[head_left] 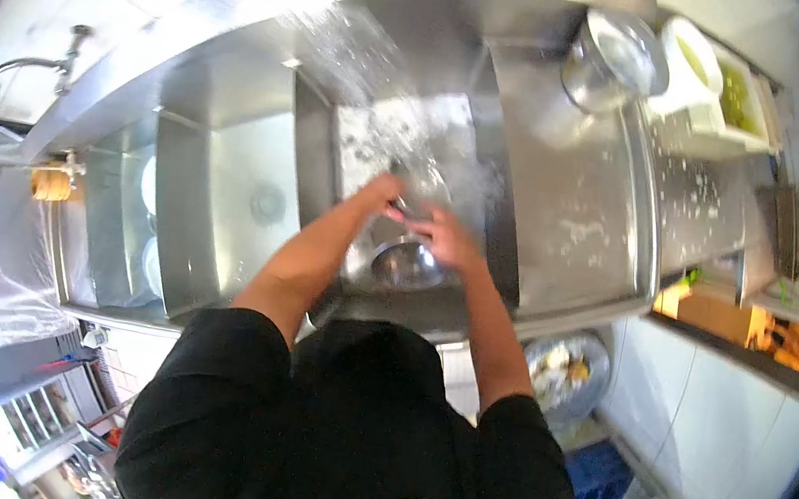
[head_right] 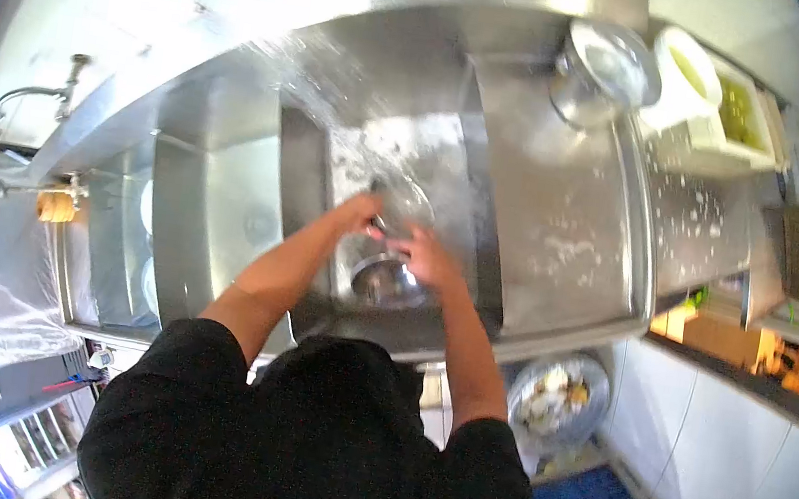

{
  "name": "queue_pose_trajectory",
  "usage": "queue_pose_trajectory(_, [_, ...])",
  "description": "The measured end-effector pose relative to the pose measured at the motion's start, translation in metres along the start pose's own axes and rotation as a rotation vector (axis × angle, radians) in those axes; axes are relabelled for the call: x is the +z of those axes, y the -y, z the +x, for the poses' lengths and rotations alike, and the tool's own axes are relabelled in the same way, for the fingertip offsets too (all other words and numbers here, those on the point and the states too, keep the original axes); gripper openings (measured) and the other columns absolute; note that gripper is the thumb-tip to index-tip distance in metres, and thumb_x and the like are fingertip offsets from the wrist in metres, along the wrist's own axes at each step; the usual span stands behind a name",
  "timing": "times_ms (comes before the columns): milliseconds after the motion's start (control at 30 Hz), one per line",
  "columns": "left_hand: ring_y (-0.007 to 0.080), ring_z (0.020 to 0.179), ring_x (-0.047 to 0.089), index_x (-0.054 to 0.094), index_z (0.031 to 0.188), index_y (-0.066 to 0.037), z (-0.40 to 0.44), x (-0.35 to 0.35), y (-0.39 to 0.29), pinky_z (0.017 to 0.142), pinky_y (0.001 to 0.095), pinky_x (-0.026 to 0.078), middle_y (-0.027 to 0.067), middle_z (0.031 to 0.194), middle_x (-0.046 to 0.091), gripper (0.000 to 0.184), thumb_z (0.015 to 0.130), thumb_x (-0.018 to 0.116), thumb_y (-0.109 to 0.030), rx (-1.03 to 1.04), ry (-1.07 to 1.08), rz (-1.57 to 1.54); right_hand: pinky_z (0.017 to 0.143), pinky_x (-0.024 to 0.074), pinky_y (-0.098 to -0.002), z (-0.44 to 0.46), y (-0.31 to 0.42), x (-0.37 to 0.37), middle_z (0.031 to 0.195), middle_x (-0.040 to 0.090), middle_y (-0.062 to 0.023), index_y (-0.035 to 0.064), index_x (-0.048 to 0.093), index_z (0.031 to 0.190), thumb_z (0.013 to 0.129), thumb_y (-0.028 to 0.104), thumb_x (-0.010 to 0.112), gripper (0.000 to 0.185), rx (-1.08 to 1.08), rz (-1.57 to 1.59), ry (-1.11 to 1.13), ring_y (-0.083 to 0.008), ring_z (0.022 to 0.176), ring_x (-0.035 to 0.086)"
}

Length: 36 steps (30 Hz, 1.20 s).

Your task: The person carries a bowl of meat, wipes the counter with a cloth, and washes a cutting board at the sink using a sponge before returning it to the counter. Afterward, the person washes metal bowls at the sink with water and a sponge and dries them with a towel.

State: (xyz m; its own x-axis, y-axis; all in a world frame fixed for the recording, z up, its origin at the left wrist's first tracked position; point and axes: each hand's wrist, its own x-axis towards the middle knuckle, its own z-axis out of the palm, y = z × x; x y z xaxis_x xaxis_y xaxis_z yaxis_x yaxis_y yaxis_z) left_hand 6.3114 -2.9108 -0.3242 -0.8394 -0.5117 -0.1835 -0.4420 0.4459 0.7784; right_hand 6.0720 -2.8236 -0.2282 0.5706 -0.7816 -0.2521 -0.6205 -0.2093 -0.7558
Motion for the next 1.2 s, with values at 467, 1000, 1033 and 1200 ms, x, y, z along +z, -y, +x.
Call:
queue_pose_trajectory(467, [0.0383,0.120,0.049,0.029,0.139,0.005,-0.191,-0.340,-0.095,0.099,0.0399,0.039,0.0301,0.130,0.046,0.080,0.075,0.070,-0.022,-0.562,-1.374,0.044,0.084,0.0511,-0.0436,-0.110,0.124,0.077,0.108,0.061,-0.0116,-0.0005,0.054,0.118,0.084,0.015,0.064,0.039,0.582,1.732,-0.878,-0.0284,0.099,0.061])
queue_pose_trajectory(1000, [0.0354,0.135,0.026,0.026,0.139,0.010,-0.181,-0.377,0.006,0.113,0.0422,0.016,0.0259,0.143,0.032,0.089,0.079,0.069,-0.040,-0.155,-0.731,0.420,0.099,0.0426,-0.0540,-0.144,0.264,0.203,0.120,0.052,-0.0135,0.0031,0.052,0.111,0.091,0.013,0.051,0.022,0.297,2.321,-1.640,-0.0310,0.108,0.053])
queue_pose_trajectory(1033, [0.0349,0.135,0.027,0.027,0.139,0.010,-0.178,-0.327,-0.021,0.112,0.0439,0.019,0.0253,0.142,0.033,0.086,0.081,0.067,-0.041,-0.269,-0.758,0.388,0.101,0.0425,-0.0548,-0.145,0.286,0.195,0.119,0.053,-0.0151,-0.0007,0.050,0.115,0.092,0.007,0.048,0.025,0.219,2.402,-1.613,-0.0304,0.111,0.052])
queue_pose_trajectory(1200, [0.0349,0.113,0.054,0.036,0.135,0.007,-0.233,-0.083,-0.091,0.084,0.0460,0.049,0.0236,0.133,0.044,0.091,0.083,0.052,-0.065,-0.666,0.298,-0.757,0.095,0.0466,-0.0556,-0.104,0.271,0.219,0.122,0.048,-0.0105,0.0065,0.048,0.119,0.091,0.008,0.049,0.028,0.043,2.567,-1.503,-0.0263,0.114,0.049])
